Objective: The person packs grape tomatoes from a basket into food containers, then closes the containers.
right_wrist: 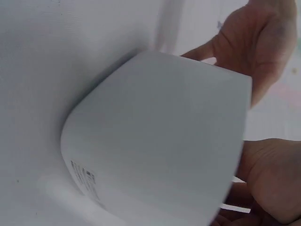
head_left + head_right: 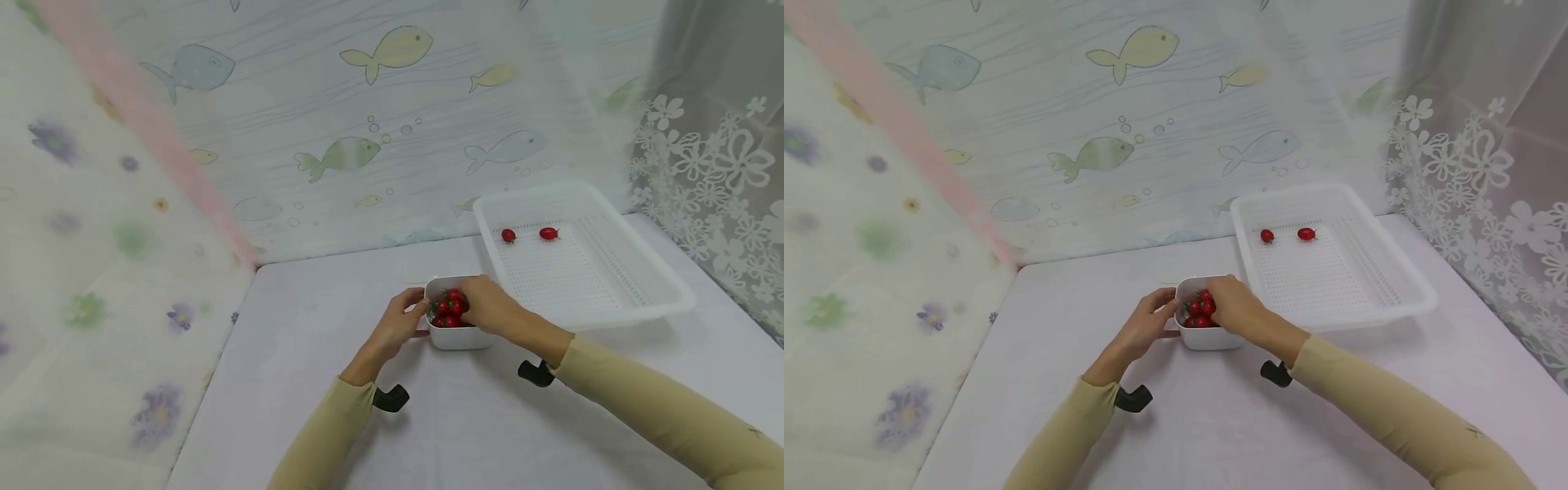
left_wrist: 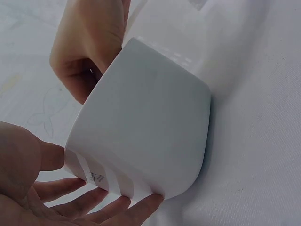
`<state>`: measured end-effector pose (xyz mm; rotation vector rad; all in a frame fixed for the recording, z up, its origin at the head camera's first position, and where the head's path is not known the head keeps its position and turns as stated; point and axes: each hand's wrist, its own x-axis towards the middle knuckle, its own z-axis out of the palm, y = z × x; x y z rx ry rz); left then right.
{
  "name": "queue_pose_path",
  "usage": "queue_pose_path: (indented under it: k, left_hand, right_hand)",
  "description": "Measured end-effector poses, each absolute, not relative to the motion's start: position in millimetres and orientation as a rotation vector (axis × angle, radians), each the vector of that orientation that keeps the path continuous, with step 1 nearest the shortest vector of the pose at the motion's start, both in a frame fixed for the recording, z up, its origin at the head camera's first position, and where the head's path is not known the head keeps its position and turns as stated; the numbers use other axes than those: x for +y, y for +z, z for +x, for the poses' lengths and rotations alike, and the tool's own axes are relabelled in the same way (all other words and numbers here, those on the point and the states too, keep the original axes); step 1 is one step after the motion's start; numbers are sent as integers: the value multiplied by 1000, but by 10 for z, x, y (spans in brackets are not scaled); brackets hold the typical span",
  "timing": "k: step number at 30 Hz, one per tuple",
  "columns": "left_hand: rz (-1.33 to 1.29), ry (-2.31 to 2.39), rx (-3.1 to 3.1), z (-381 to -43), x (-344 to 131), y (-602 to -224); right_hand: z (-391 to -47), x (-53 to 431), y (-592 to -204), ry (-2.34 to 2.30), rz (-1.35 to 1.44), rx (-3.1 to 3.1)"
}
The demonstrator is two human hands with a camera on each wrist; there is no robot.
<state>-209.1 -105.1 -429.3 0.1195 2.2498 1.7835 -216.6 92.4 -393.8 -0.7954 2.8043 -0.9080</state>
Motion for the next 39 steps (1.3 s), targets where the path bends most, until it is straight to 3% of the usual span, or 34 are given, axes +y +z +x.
queue_pose_path:
  k: [20, 32, 39]
  left_hand:
    - [116, 1782, 2242, -2092, -1062, -4267]
    - [92, 1771, 2249, -2082, -1053, -4278]
    - [100, 1764, 2263, -2081, -1051, -4271]
  right_hand:
    - [-2042, 1469, -3500, -782, -922, 2784]
    - [-2306, 1772, -3381, -829, -982, 2734]
    - [-2648, 1964, -3322, -754, -961, 2806]
